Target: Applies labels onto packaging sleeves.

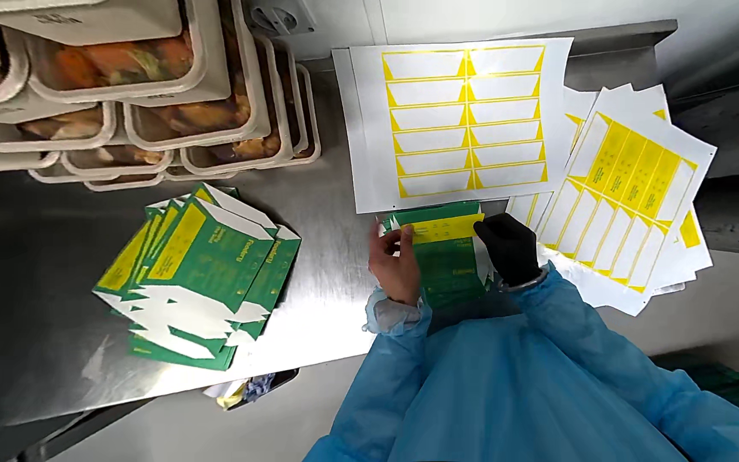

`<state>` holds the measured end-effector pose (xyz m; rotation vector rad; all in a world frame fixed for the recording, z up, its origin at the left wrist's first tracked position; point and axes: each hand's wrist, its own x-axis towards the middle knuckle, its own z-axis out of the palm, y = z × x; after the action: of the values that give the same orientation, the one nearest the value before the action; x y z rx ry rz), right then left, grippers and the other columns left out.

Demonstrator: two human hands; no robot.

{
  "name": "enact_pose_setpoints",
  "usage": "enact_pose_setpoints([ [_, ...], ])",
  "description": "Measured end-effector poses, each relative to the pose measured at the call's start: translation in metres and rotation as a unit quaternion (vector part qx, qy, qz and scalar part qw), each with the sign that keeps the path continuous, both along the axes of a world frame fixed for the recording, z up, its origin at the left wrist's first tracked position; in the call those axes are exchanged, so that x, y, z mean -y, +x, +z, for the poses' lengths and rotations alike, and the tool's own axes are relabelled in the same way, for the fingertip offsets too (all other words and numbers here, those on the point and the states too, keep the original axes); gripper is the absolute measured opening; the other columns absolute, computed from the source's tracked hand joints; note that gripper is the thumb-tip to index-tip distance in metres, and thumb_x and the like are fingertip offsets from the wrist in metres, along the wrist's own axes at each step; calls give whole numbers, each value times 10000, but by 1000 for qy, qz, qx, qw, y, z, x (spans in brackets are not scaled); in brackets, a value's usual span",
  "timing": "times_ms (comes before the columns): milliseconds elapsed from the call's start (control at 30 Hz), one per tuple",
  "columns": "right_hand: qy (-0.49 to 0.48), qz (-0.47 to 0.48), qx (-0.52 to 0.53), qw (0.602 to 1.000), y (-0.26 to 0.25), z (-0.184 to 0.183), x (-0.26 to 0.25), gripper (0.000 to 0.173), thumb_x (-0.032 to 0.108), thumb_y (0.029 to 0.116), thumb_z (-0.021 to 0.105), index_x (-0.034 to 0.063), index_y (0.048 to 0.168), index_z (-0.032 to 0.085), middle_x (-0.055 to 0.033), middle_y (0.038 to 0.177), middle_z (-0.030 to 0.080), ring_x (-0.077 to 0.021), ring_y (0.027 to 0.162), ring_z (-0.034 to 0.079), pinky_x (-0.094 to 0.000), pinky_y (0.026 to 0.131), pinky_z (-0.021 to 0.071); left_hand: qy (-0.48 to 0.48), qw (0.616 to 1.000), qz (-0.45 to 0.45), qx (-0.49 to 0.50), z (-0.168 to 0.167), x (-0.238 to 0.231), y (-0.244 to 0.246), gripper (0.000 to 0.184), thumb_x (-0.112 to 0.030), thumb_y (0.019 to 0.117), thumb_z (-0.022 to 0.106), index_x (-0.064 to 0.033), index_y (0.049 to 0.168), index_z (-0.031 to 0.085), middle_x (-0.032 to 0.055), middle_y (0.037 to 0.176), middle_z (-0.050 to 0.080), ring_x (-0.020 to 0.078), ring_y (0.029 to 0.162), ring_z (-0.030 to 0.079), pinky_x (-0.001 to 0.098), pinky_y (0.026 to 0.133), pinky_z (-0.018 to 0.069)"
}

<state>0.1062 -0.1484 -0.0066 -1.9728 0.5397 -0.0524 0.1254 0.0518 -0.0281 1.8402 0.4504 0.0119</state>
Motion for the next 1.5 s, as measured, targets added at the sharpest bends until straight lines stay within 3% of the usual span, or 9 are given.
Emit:
enact_pose_setpoints([
  [133, -27, 4, -61, 998, 12, -23, 0, 148, 290, 926, 740, 144, 906, 759, 34, 762, 720, -72, 660, 656, -313, 620, 558, 52, 997, 32, -38, -19, 5, 9, 719, -223, 922, 792, -118, 1477, 347, 34, 917, 715, 126, 677, 647, 301, 588, 548],
  [467, -45, -19, -90, 995, 18, -53, 0, 162, 317, 925, 739, 158, 901, 761, 38, 782, 735, -69, 699, 685, -330, 656, 582, 125, 989, 71, 26, -47, 27, 11, 416, -222, 933, 781, -81, 1168, 468, 21, 990, 690, 105, 924, 665, 295, 823, 564],
  [600, -93, -7, -83, 992, 21, -56, -3, 188, 323, 924, 724, 145, 869, 742, 21, 759, 720, -104, 678, 679, -374, 638, 571, 182, 973, 137, 33, -47, 36, 19, 527, -197, 821, 884, -84, 1127, 470, 27, 938, 723, 147, 941, 660, 336, 852, 523],
  [733, -152, -11, -133, 979, 30, -45, 4, 398, 477, 838, 797, 104, 783, 668, -45, 697, 647, -218, 633, 628, -485, 591, 510, 221, 959, 166, -56, -32, 27, 22, 863, -495, 714, 922, -33, 1284, 467, 201, 1220, 503, 316, 1086, 546, 430, 896, 518],
  [867, -322, 152, 7, 934, 25, -40, 15, 478, 477, 951, 674, 15, 1074, 702, -177, 1084, 696, -346, 1040, 674, -514, 902, 557, 309, 943, -90, 82, -46, 23, -5, 547, -363, 1006, 652, 23, 1379, 543, 263, 1464, 488, 408, 1353, 485, 519, 1109, 436],
  [1033, -339, 393, 76, 852, 6, -62, 8, 612, 471, 1079, 421, 122, 1581, 420, -55, 1660, 368, -209, 1558, 280, -535, 1272, 215, 442, 824, -343, 90, -62, 8, -20, 693, -501, 1082, 332, -106, 1643, 231, 35, 1725, 155, 227, 1589, 119, 543, 1277, 149],
  [1167, -391, 341, 51, 853, -19, -59, 36, 705, 543, 1061, 411, 50, 1564, 430, -112, 1641, 393, -241, 1546, 313, -543, 1276, 214, 484, 839, -248, 36, -47, -6, -26, 1050, -780, 942, 357, -4, 1628, 189, 170, 1712, 125, 355, 1583, 96, 607, 1261, 113],
  [1300, -385, 290, 58, 875, -52, -31, 88, 590, 433, 1069, 444, 36, 1500, 516, -181, 1591, 442, -342, 1499, 387, -585, 1245, 281, 418, 810, -409, 44, -23, -18, -32, 1393, -938, 642, 621, 8, 1604, 276, 210, 1694, 166, 369, 1569, 161, 562, 1261, 207],
  [1500, -385, 222, 38, 895, -111, -45, 173, 554, 432, 1043, 460, 43, 1405, 616, -226, 1489, 541, -419, 1409, 486, -605, 1167, 379, 402, 693, -597, -45, 2, -20, -44, 1184, -496, 675, 917, -15, 1585, 332, 248, 1693, 107, 441, 1564, 77, 696, 1186, 213],
])
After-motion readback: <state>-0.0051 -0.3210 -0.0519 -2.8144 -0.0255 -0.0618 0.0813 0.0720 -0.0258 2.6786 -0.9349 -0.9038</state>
